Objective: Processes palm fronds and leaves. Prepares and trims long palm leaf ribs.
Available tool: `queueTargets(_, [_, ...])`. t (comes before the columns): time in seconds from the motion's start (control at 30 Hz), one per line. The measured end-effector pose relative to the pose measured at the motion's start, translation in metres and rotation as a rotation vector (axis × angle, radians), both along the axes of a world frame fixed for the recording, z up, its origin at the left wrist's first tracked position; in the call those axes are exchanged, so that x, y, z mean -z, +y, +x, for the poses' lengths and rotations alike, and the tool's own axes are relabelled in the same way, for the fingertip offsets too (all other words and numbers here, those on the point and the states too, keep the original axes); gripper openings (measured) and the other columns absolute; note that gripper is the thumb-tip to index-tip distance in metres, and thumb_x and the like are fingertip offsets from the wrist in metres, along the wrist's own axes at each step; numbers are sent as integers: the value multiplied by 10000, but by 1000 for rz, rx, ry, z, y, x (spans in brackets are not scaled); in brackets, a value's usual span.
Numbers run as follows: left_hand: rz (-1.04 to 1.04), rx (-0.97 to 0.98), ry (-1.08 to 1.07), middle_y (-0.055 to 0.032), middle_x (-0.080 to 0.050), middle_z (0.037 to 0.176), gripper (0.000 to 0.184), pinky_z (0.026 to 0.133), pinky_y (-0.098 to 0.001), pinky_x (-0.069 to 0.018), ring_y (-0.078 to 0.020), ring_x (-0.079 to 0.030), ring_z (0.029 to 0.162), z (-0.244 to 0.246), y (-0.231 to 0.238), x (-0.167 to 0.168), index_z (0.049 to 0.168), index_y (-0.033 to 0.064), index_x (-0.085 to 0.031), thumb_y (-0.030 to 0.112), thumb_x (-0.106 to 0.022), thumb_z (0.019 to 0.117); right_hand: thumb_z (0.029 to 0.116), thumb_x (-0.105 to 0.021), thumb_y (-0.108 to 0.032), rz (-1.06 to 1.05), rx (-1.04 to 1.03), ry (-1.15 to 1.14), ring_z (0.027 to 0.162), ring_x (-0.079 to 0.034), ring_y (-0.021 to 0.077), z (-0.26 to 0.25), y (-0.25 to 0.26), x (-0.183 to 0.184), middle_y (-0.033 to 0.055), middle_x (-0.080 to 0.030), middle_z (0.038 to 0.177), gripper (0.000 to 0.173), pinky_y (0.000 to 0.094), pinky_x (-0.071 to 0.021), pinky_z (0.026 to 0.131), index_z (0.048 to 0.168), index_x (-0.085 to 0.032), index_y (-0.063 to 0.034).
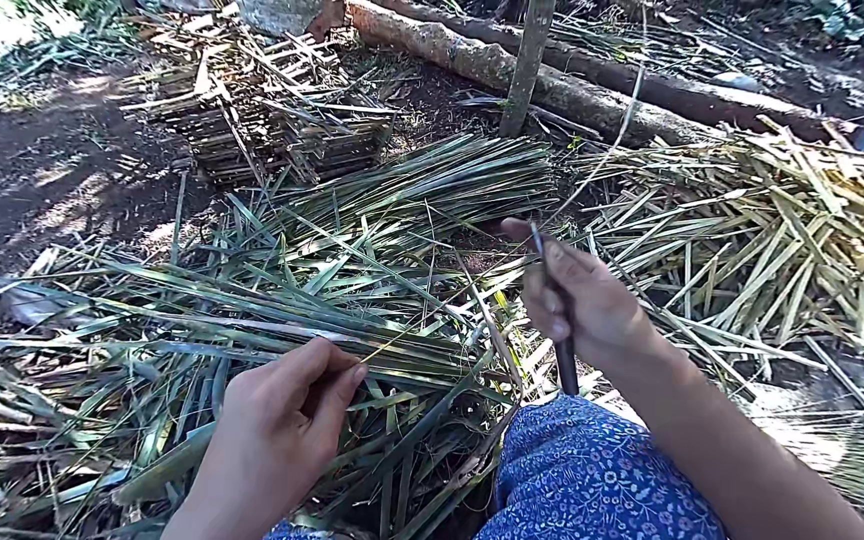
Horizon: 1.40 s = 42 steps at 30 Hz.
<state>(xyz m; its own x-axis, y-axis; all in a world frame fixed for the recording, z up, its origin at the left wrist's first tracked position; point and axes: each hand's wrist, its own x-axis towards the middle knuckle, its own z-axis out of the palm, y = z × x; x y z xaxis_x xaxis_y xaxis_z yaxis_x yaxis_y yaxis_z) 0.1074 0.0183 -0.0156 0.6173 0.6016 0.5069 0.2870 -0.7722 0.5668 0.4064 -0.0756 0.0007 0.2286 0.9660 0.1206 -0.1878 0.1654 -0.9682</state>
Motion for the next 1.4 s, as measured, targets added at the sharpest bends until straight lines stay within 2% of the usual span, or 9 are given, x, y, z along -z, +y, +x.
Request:
queueTargets(0.13, [33,-56,46,67,-619,729,280,559,-77,-421,92,-516,620,-11,10,0,934,102,-695,333,-562,1019,1126,-190,-316,43,179,104,380,-421,-5,20,-2,-3,-76,-447,537,459,142,-412,379,1409,-528,-186])
queueTargets(0.23, [85,-105,99,55,-635,770,276,542,-104,-406,67,-495,606,-10,13,0,995,107,-706,335,-552,1003,1123,-243,-324,32,162,86,390,-428,8,14,-3,-1,-65,-450,551,429,154,-430,395,1416,-529,-195])
queueTargets(0.3, [105,-101,108,36,-668,818,294,559,-134,-426,33,-520,624,-2,8,-1,1046,109,-730,340,-550,1012,1111,-317,-329,27,105,45,393,-454,10,4,-4,2,-67,-468,537,403,157,-448,402,1425,-533,-198])
queueTargets(0.4, [143,-72,66,22,-694,838,261,595,-129,-481,22,-582,658,17,-5,-5,1007,112,-759,291,-570,1019,1095,-391,-308,23,-21,-33,429,-491,3,-14,-4,3,-79,-496,560,385,145,-465,435,1438,-534,-207])
queueTargets(0.73, [319,-90,-62,-5,-641,728,171,560,-146,-439,-31,-559,624,40,-20,-11,901,80,-757,178,-635,969,1079,-480,-311,-8,-408,-150,539,-488,-64,-48,-8,6,-135,-522,682,396,93,-424,489,1450,-540,-188])
queueTargets(1.1, [246,-62,-53,-1,-647,748,181,579,-101,-446,19,-557,631,28,-17,-9,877,67,-740,177,-628,967,1097,-414,-328,102,-7,-51,417,-465,-1,-22,0,0,-83,-479,549,381,142,-446,424,1416,-557,-177])
queueTargets(1.17, [257,-74,-58,-2,-643,738,175,573,-105,-442,13,-557,627,28,-17,-6,876,69,-739,173,-627,962,1099,-405,-335,92,-47,-50,427,-472,1,-26,-1,-1,-79,-476,560,391,143,-452,432,1436,-537,-187])
queueTargets(1.3, [254,-71,-63,-15,-671,758,176,593,-102,-444,9,-570,645,29,-18,-6,900,63,-747,169,-623,969,1068,-486,-302,-22,-335,-102,492,-485,-56,-38,-4,5,-123,-533,631,375,101,-425,467,1416,-560,-182])
queueTargets(1.4, [224,-33,-73,-8,-664,768,181,589,-92,-439,26,-554,644,23,-14,-5,906,61,-737,176,-619,982,1072,-478,-307,-7,-266,-106,472,-472,-54,-32,-1,4,-118,-524,603,372,103,-419,458,1398,-597,-174])
